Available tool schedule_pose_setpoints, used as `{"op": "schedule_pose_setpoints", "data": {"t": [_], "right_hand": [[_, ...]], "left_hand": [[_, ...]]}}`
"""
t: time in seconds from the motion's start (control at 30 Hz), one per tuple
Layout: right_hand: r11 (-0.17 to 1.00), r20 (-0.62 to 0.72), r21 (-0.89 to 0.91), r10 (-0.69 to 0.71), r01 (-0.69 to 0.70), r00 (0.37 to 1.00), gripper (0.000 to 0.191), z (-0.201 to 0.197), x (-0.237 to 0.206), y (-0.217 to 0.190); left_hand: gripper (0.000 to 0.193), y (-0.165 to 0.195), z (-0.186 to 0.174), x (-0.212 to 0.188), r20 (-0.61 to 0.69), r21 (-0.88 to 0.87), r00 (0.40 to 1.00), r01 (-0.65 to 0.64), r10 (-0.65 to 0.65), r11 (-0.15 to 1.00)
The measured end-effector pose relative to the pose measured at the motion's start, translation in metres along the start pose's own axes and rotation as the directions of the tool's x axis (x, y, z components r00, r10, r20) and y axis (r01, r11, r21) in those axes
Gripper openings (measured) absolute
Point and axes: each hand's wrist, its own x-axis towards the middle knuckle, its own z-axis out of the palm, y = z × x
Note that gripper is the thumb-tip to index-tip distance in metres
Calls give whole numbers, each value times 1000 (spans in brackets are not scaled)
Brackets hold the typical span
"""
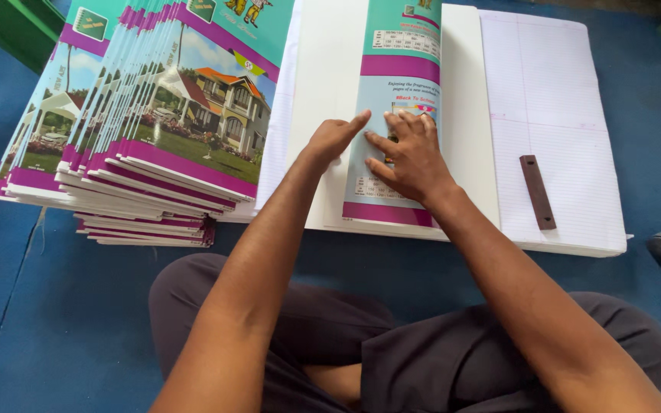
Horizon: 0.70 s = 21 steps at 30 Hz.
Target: The person sits on the floor and repeatedly folds a printed cover sheet over a stack of blank pages, then uses a small rectangular tool to press and crease the fold. The person repeats this folding and creasing cycle multiple times on the same book unit.
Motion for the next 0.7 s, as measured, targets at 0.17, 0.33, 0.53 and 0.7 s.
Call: {"op": "schedule_pose_setpoints", "data": {"t": [0.17, 0.33, 0.53, 0.7], "right_hand": [[1000, 6, 5, -24, 24, 1000, 52, 2, 3, -6], [991, 5, 125, 44, -45, 999, 49, 1, 8, -4], [934, 34, 196, 297, -298, 954, 50, -1, 25, 23], [705, 257, 336, 570, -625, 781, 76, -1, 34, 45]], "left_hand": [[58, -6, -4, -1, 43, -82, 997, -55, 58, 995], [51, -8, -3, 5, 22, -116, 1000, -18, 21, 993], [52, -7, -4, 9, 19, -53, 1000, -15, 16, 998], [52, -11, -6, 9, 27, -91, 999, -19, 22, 996]]}}
